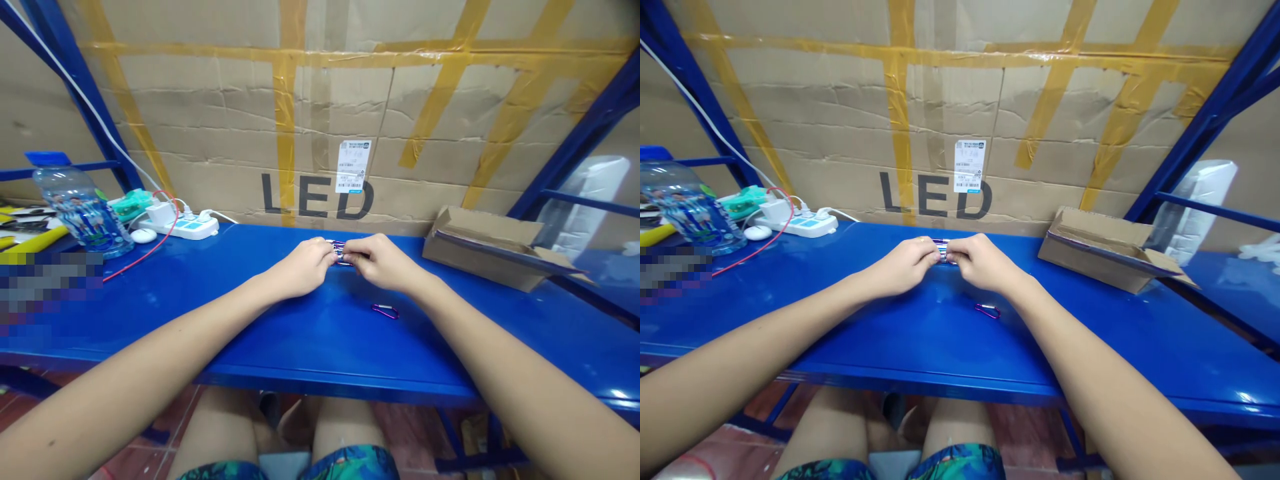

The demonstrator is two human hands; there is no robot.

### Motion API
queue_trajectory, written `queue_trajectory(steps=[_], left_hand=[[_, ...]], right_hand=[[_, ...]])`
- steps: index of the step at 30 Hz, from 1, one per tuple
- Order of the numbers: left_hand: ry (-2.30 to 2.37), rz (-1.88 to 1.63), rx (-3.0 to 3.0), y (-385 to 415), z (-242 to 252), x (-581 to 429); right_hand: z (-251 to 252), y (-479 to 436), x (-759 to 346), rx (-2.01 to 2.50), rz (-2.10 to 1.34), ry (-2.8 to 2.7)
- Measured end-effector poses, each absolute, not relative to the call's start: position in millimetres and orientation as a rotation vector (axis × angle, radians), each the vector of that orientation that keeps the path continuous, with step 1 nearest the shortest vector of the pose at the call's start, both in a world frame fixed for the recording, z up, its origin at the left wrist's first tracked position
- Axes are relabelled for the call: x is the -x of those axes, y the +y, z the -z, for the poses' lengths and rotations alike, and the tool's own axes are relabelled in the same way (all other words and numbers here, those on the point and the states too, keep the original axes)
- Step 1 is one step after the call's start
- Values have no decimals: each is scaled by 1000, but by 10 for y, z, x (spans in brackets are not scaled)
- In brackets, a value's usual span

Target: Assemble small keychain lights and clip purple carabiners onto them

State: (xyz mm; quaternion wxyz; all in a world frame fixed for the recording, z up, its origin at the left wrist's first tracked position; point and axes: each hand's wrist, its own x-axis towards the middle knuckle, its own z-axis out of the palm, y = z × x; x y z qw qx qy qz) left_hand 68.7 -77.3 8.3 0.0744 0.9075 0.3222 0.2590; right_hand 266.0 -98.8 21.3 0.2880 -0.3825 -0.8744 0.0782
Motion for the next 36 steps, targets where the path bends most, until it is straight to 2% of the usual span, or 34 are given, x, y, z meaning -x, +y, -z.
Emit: queue_trajectory(steps=[3, 10, 16, 22, 36], left_hand=[[938, -763, -2677, -793, -81, -667], [758, -957, -2768, -840, -32, -655], [894, -1055, -2787, -843, -27, -696], [966, -841, -2800, -791, -54, -693], [792, -965, -2839, -815, -45, -630]], right_hand=[[-189, -974, -2654, 1043, -269, -2334], [-194, -975, -2632, 1118, -683, -2201], [-192, -976, -2635, 1114, -509, -2220], [-154, -955, -2620, 1093, -391, -2273], [-150, -971, -2625, 1091, -820, -2098]])
